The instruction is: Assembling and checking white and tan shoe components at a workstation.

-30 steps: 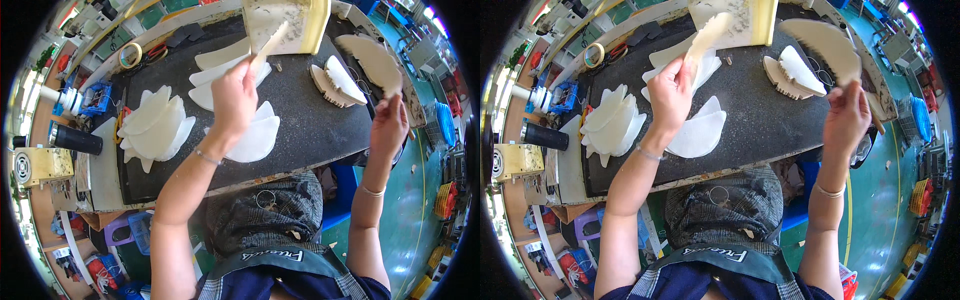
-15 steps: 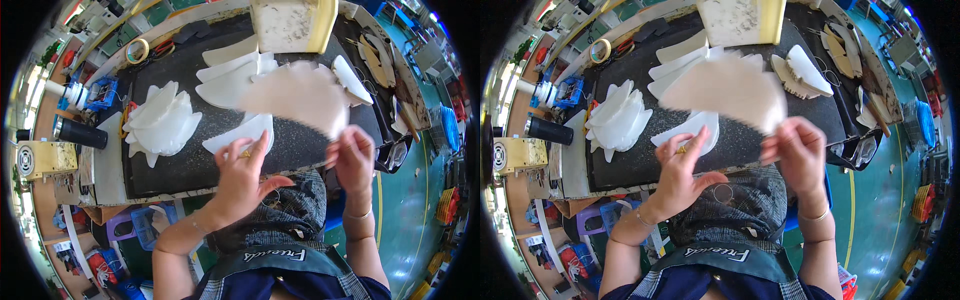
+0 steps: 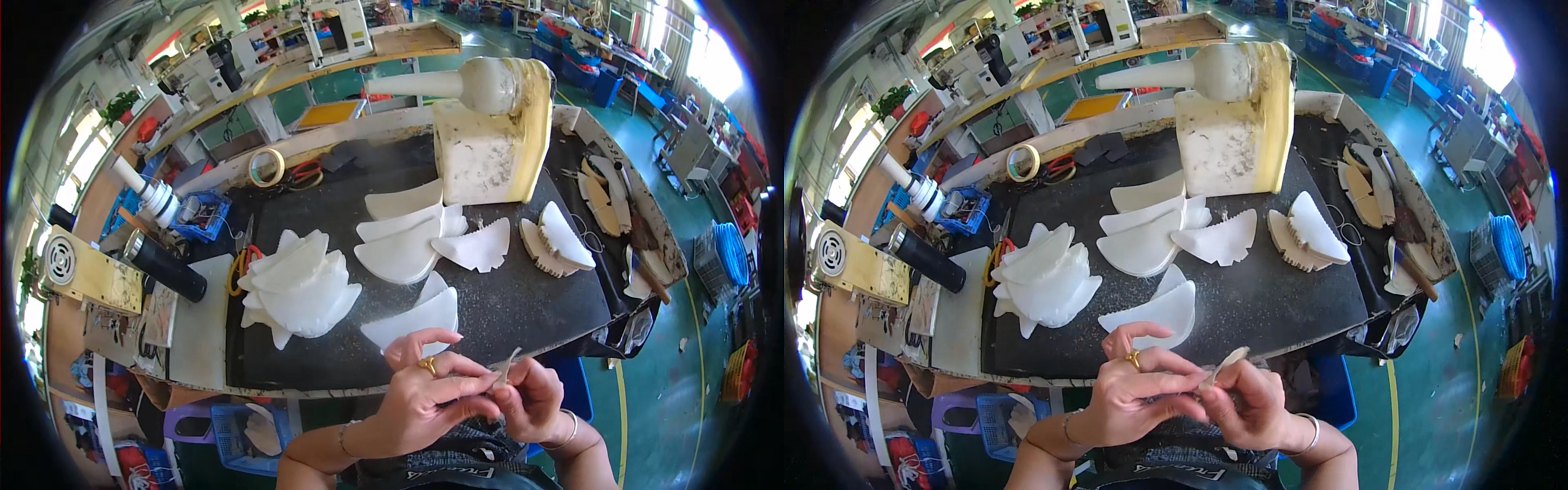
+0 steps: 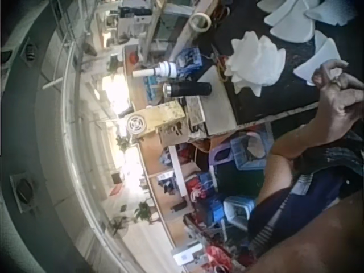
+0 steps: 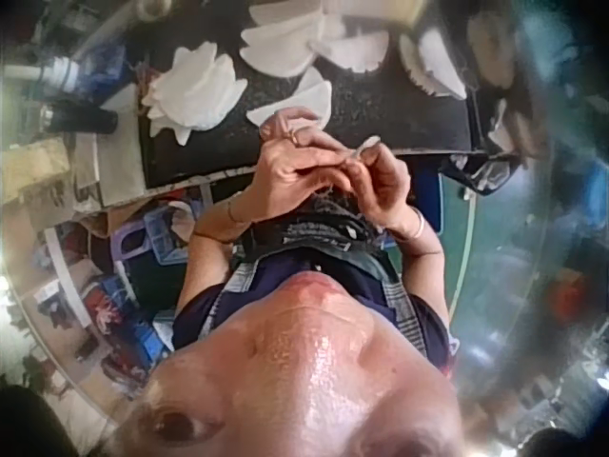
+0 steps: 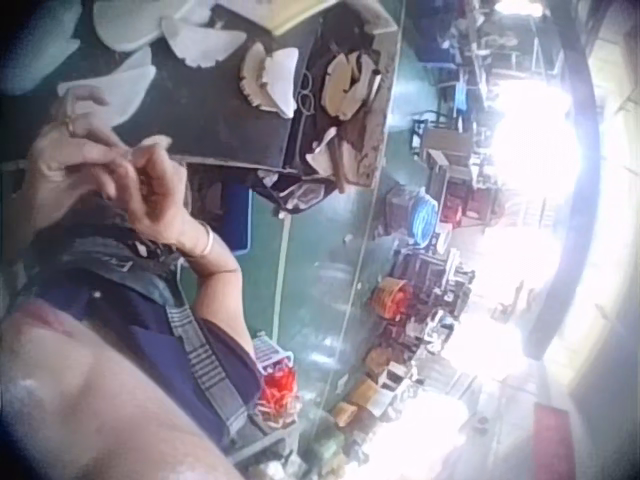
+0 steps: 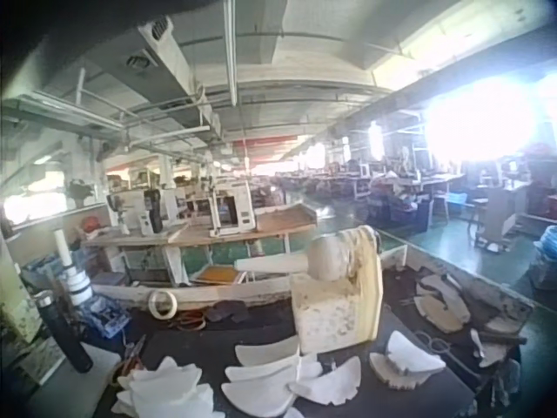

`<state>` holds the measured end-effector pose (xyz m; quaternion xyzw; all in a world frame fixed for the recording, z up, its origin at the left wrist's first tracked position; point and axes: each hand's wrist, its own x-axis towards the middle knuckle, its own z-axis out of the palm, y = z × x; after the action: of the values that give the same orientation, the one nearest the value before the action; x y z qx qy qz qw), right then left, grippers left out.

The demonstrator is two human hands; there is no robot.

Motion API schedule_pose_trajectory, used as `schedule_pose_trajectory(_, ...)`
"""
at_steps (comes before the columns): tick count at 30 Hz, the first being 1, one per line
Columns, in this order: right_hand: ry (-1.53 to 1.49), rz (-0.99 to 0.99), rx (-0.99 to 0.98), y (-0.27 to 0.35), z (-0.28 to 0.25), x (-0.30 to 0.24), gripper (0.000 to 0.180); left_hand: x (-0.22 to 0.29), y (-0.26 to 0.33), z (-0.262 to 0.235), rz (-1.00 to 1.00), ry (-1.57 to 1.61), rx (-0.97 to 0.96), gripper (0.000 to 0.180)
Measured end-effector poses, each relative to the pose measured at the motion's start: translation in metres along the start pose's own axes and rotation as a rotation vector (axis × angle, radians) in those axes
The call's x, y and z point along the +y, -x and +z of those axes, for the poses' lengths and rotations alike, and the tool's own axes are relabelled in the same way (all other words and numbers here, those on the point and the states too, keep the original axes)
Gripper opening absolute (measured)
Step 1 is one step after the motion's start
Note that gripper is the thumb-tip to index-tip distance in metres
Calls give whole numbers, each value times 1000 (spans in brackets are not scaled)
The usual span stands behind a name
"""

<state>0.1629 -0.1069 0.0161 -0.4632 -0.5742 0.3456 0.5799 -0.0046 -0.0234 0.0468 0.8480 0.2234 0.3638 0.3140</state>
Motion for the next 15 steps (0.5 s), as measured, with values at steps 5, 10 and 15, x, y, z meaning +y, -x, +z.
schedule_pose_trajectory(5,90,-69,-10,-6,2,7,15,-13,-9,-7,58,-7,-77,40)
schedule_pose_trajectory(10,-64,30,-109,-5,-1,18,12,-30,-13,-11,-150,412,-209,25)
schedule_pose_trajectory(15,-972,-5,44,-4,6,40,13,-49,10,26,-559,1433,91,16)
